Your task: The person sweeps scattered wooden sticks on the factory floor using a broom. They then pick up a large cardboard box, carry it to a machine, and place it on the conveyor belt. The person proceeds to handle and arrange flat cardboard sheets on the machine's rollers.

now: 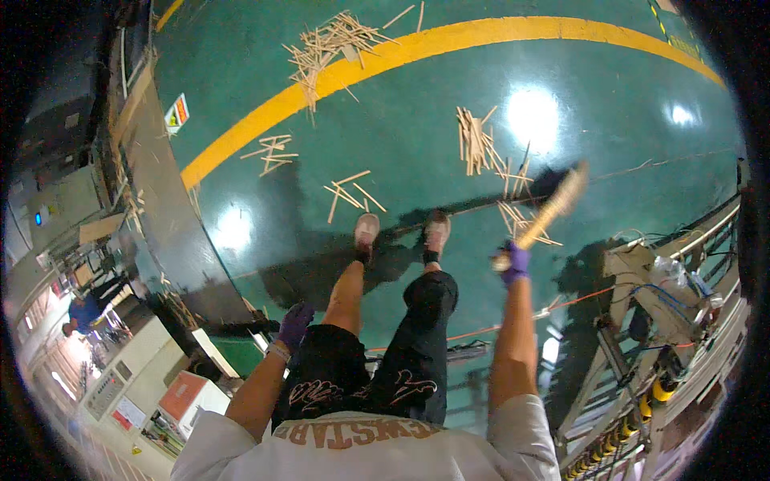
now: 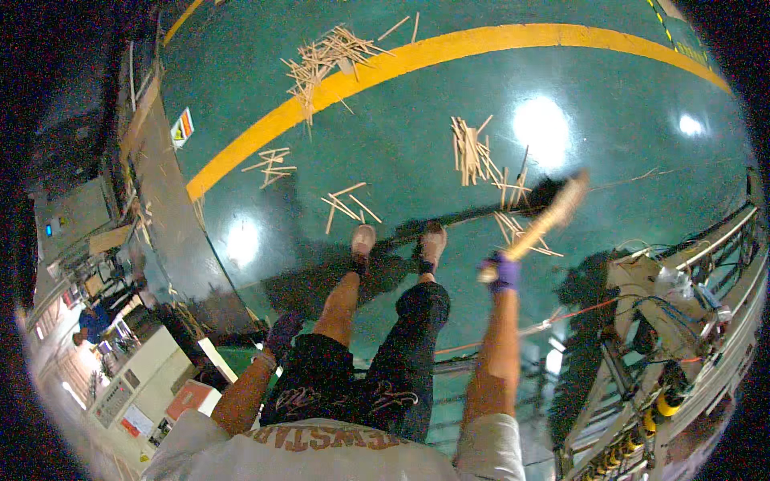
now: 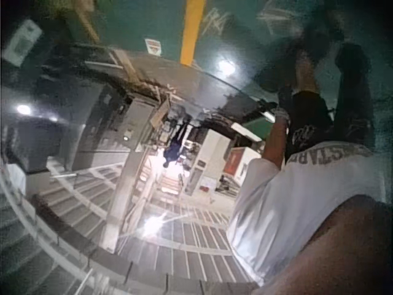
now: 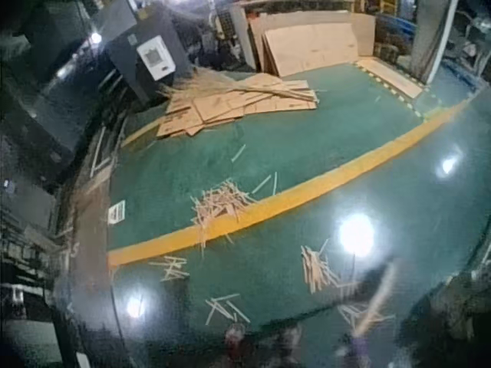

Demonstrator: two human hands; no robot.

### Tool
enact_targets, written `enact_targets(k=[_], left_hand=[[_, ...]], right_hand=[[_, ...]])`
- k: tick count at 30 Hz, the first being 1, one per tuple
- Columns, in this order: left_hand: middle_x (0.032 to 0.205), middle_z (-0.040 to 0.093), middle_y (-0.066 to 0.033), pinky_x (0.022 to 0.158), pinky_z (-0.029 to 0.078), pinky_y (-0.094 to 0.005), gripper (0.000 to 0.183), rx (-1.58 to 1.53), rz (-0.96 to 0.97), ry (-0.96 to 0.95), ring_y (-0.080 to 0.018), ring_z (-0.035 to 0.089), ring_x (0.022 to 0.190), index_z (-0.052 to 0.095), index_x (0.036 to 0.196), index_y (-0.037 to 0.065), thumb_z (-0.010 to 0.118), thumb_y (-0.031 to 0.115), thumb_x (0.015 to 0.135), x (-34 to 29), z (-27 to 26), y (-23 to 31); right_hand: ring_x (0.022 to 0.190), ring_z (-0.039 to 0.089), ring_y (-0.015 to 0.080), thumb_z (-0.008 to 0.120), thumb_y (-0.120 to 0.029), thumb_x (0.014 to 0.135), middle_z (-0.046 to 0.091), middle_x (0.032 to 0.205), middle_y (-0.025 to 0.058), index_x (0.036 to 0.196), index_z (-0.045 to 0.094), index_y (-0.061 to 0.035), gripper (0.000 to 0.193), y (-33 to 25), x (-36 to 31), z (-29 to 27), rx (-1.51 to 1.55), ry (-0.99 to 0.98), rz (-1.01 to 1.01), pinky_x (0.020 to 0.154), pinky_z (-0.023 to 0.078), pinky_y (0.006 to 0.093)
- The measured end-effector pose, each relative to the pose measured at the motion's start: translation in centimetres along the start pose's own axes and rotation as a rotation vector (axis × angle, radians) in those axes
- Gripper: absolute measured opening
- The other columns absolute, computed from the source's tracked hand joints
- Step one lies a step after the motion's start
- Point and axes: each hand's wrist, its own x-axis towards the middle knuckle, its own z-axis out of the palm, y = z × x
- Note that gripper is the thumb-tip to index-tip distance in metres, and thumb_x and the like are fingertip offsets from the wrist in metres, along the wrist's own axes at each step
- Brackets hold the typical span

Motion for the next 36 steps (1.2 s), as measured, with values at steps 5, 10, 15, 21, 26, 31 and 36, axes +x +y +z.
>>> enact_targets(k=[5, 10, 15, 21, 26, 31, 36], left_hand=[[0.093, 0.06, -0.0051, 0.078, 0.047, -0.0303, 0.02, -0.334, -0.061, 0.36, -0.0169, 0.057, 0.085, 0.059, 0.105, 0.006, 0.048, 0.013, 0.091, 2.0, 6.0, 6.8], [0.094, 0.06, -0.0045, 0.079, 0.046, -0.0307, 0.019, -0.555, -0.164, 0.342, -0.0144, 0.056, 0.088, 0.059, 0.105, 0.005, 0.053, 0.017, 0.091, 5.5, 0.6, 13.2], [0.102, 0.06, -0.0051, 0.084, 0.044, -0.0296, 0.02, -0.689, -0.137, 0.392, -0.014, 0.055, 0.093, 0.059, 0.106, 0.005, 0.055, 0.016, 0.09, 3.4, 3.2, 8.8], [0.104, 0.059, -0.0011, 0.085, 0.042, -0.0269, 0.024, -1.275, -0.504, 0.724, -0.0137, 0.054, 0.093, 0.058, 0.111, 0.005, 0.055, 0.016, 0.09, 1.6, 4.2, 7.1], [0.101, 0.06, -0.0025, 0.081, 0.043, -0.0285, 0.032, -1.265, -0.772, 0.623, -0.0131, 0.053, 0.09, 0.057, 0.112, 0.002, 0.053, 0.026, 0.091, 0.5, 4.2, 5.6], [0.111, 0.061, -0.0121, 0.088, 0.042, -0.0316, 0.036, -0.983, -0.793, 0.594, -0.0201, 0.056, 0.102, 0.056, 0.116, 0.001, 0.053, 0.025, 0.09, 0.5, 5.4, 4.3], [0.116, 0.058, -0.0144, 0.092, 0.041, -0.0345, 0.042, -1.23, -0.912, 0.711, -0.0251, 0.054, 0.108, 0.05, 0.123, -0.001, 0.054, 0.025, 0.09, 1.4, -1.8, 4.1]], right_hand=[[0.05, 0.054, 0.0225, 0.057, 0.001, 0.075, 0.054, 0.072, 0.0077, 0.115, 0.035, -0.0121, 0.047, 7.6, -8.6, 15.5, -0.308, -0.117, 0.01, 0.041, 0.05, 0.0395], [0.049, 0.055, 0.0237, 0.061, 0.002, 0.073, 0.057, 0.075, 0.0111, 0.141, 0.015, -0.0275, 0.087, 2.3, -16.3, 14.7, -0.209, -0.448, 0.32, 0.042, 0.051, 0.0416], [0.049, 0.056, 0.0234, 0.058, -0.005, 0.079, 0.056, 0.073, 0.0129, 0.118, 0.038, -0.0111, 0.044, -2.5, -23.3, 4.0, -0.179, -0.27, 0.139, 0.042, 0.052, 0.0353], [0.059, 0.058, 0.0192, 0.061, -0.016, 0.08, 0.055, 0.069, 0.0051, 0.081, 0.053, -0.0109, 0.009, -3.6, -17.3, -7.5, 0.328, 0.151, 0.205, 0.055, 0.052, 0.0312], [0.054, 0.054, 0.019, 0.062, -0.022, 0.077, 0.055, 0.064, 0.0046, 0.073, 0.052, -0.0108, 0.015, -3.0, -10.1, 1.9, 0.205, -0.056, 0.506, 0.048, 0.046, 0.0298], [0.06, 0.055, 0.0233, 0.06, -0.022, 0.079, 0.055, 0.069, 0.0081, 0.08, 0.051, -0.0094, 0.015, 5.7, -9.6, 26.6, 0.068, -0.19, 0.394, 0.054, 0.048, 0.0344], [0.061, 0.054, 0.0242, 0.057, -0.019, 0.081, 0.052, 0.069, 0.0079, 0.081, 0.049, -0.0085, 0.013, 17.0, -2.6, 46.8, 0.074, -0.77, 0.976, 0.054, 0.049, 0.038]])
